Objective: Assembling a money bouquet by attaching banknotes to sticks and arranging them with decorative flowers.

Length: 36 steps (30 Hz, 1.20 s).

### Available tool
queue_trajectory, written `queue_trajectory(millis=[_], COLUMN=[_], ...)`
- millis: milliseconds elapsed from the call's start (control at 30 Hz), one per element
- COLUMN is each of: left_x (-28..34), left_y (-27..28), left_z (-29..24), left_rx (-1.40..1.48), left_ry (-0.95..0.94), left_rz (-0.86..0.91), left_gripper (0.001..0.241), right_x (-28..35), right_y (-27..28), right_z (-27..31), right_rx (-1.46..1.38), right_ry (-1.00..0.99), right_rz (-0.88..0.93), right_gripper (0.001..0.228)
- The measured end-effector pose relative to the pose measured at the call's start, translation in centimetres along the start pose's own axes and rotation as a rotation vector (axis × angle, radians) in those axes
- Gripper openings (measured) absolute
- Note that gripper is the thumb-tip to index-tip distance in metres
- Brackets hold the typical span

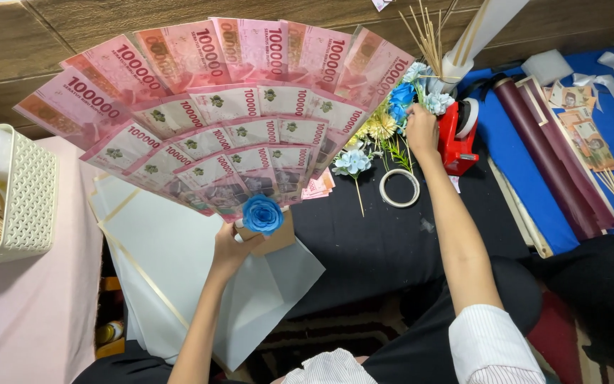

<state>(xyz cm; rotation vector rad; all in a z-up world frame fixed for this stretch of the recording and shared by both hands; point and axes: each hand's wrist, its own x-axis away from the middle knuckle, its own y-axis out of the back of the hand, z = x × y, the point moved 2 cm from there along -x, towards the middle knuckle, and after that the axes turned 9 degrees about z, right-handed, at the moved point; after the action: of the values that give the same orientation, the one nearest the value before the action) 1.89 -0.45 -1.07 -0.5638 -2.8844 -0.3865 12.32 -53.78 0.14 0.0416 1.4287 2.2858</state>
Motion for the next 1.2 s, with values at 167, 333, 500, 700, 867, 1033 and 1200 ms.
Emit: queue_trajectory(millis=[167, 333, 500, 700, 867, 1033, 1200], left_x=[-0.1, 0.1, 0.0, 0.7, 0.5, 0.3, 0.5], left_y=[-0.1, 0.0, 0.0, -0.3, -0.1, -0.2, -0.3], left_z=[-0.1, -0.8, -0.3, -2.5, -2.5, -2.0, -2.2], left_rx=[-0.011, -0.017, 0.006, 0.036, 0.035, 0.056, 0.064], left_ry=[-0.012, -0.006, 0.005, -0.002, -0.010, -0.044, -0.031], left_rz=[-0.002, 0.005, 0.015, 0.013, 0.008, 0.007, 0.012], left_gripper=[0.081, 0.079, 0.083, 0.083, 0.085, 0.084, 0.090], right_x=[0.0, -1.1, -4.7, -5.1, -5.0, -5.0, -4.2], right_y=[0.3, 1.1, -2.0, -2.2, -1.4, 0.0, 3.8], right_z=[0.2, 1.5, -1.7, -1.6, -0.6, -0.9, 1.9], right_rx=[-0.036, -0.038, 0.072, -0.185, -0.183, -0.333, -0.909], right_ry=[-0.124, -0.160, -0.278, -0.276, -0.248, -0.096, 0.007], right_rz=[-0.036, 0.066, 0.136, 0.190, 0.092, -0.107, -0.241], right_gripper=[0.021, 0.036, 0.050, 0.044, 0.023, 0.024, 0.027])
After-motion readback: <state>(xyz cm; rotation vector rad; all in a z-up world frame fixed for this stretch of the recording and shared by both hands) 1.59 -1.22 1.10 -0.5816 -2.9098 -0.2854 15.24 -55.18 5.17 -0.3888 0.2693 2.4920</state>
